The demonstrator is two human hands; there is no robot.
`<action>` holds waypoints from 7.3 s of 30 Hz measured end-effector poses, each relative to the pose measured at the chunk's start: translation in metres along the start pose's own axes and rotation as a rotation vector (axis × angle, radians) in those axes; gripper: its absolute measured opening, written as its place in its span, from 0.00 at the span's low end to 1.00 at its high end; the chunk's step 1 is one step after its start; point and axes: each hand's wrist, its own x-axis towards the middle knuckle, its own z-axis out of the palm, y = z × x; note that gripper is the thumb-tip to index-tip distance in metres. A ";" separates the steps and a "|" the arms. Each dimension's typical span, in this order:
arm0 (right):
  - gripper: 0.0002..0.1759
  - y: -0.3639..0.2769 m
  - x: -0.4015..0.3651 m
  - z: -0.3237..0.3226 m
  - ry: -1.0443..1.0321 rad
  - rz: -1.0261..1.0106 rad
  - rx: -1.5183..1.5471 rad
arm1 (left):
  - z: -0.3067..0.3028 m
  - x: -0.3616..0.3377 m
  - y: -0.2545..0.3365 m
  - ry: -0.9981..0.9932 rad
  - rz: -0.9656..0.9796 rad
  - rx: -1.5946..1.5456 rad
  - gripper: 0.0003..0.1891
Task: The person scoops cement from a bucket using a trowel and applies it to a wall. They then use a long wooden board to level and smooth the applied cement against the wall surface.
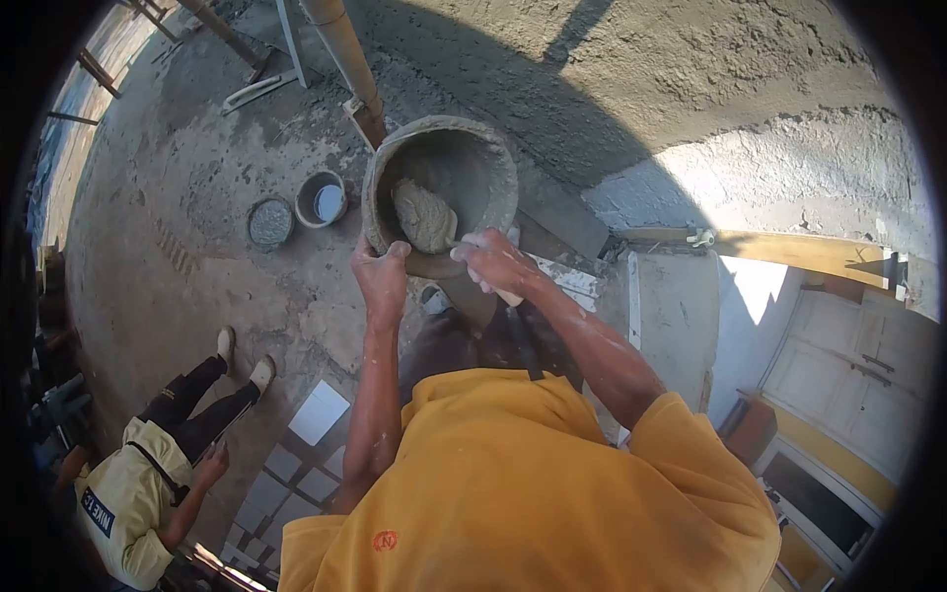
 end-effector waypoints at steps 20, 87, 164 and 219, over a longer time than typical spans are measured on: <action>0.21 0.209 0.450 -0.182 0.497 -0.217 -0.896 | -0.012 0.057 -0.367 0.802 -0.619 -0.005 0.24; 0.33 0.174 0.276 -0.076 -0.270 0.072 -0.032 | 0.049 0.155 -0.242 0.044 -0.211 0.325 0.28; 0.18 0.565 0.639 -0.192 0.368 -0.144 -0.861 | -0.012 0.364 -0.614 0.540 -0.240 0.224 0.18; 0.25 0.586 0.644 -0.265 0.886 0.037 -0.486 | 0.097 0.412 -0.656 0.162 -0.232 0.396 0.20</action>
